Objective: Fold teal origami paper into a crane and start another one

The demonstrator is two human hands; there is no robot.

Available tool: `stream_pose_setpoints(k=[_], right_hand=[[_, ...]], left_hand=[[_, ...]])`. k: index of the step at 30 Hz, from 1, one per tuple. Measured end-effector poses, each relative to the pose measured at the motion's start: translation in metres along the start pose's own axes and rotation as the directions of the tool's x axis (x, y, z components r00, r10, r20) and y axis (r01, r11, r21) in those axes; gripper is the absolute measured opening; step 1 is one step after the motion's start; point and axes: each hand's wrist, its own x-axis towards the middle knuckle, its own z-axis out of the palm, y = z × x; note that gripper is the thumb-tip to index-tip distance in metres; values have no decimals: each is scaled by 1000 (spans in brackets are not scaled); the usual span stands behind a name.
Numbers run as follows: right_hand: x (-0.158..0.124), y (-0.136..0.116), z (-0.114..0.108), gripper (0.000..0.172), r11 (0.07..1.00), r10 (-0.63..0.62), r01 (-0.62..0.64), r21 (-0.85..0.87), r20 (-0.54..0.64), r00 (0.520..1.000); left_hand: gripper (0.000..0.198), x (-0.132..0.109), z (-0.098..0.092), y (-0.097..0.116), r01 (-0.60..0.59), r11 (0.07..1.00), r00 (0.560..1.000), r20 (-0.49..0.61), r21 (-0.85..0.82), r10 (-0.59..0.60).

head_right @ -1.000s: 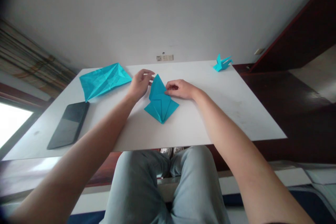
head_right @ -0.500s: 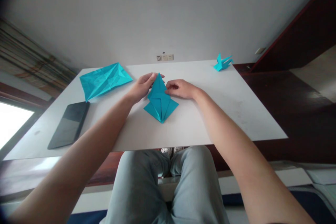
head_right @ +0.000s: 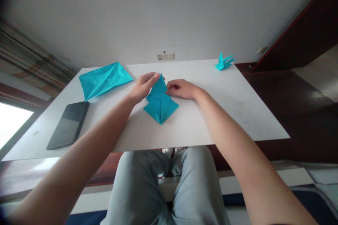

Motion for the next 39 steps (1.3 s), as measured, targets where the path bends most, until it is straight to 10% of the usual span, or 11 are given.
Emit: stream_pose_setpoints(k=[10,39], right_hand=[[-2,-3,-1,37,1000,27,-27,-14,5,1000],[-1,-3,-1,38,1000,30,-30,0,-9,1000]], left_hand=[[25,3,-9,7,-31,999,994,-107,30,34],[18,-4,6,9,-124,921,929,-282,369,238]])
